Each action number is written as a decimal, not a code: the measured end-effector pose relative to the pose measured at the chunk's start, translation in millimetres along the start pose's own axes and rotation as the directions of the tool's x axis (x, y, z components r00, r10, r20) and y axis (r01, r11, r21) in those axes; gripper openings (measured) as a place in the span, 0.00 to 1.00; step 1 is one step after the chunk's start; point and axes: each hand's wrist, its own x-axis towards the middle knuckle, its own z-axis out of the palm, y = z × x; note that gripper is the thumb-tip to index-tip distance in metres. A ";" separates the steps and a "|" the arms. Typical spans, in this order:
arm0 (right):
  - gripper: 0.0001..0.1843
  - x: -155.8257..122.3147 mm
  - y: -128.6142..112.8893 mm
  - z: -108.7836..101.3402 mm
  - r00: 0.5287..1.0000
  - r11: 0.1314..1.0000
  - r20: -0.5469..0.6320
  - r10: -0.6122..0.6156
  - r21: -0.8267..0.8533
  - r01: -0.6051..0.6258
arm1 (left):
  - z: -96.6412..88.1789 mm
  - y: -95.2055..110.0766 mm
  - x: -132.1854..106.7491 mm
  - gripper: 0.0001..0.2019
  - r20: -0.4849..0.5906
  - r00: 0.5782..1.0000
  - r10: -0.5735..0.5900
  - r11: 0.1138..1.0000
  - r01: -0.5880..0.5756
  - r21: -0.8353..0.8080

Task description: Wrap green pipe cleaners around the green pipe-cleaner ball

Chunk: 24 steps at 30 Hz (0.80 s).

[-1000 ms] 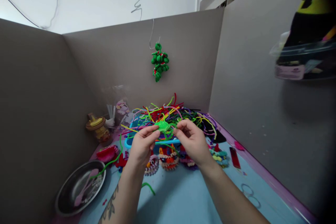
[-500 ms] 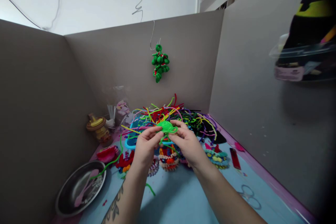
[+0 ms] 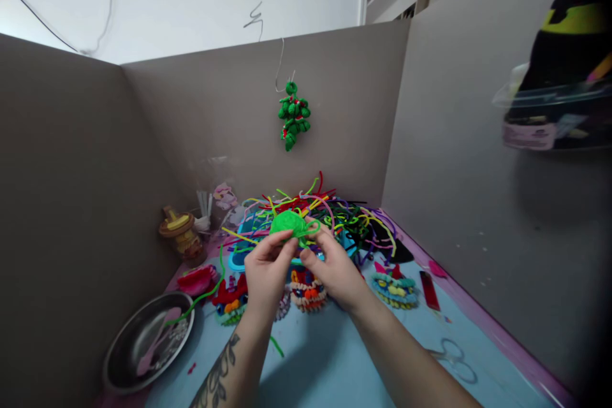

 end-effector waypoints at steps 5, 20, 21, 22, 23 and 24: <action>0.06 0.9 -6.1 -6.0 0.987 0.997 -0.162 -0.003 -0.077 -0.009 | -3.6 -0.7 1.2 0.09 0.002 1.000 -0.007 1.000 0.007 -0.020; 0.10 0.4 -20.0 -13.3 0.965 0.974 0.221 -0.143 0.202 0.099 | -6.1 -5.0 8.7 0.11 -0.035 0.995 -0.092 0.987 0.087 -0.134; 0.12 0.9 -18.2 -15.5 0.967 0.970 0.202 -0.155 0.216 0.110 | -6.3 -5.7 9.1 0.12 -0.028 0.994 -0.105 0.984 0.100 -0.146; 0.14 1.3 -16.0 -17.2 0.978 0.969 0.149 -0.146 0.222 0.111 | -6.2 -6.6 9.3 0.12 -0.018 0.993 -0.116 0.981 0.112 -0.158; 0.15 1.7 -13.7 -18.1 0.991 0.972 0.069 -0.116 0.215 0.099 | -5.9 -7.7 9.1 0.12 -0.005 0.992 -0.124 0.977 0.121 -0.174; 0.15 2.1 -11.6 -18.4 0.996 0.978 -0.016 -0.083 0.189 0.085 | -5.4 -8.9 8.7 0.12 0.014 0.991 -0.133 0.973 0.133 -0.189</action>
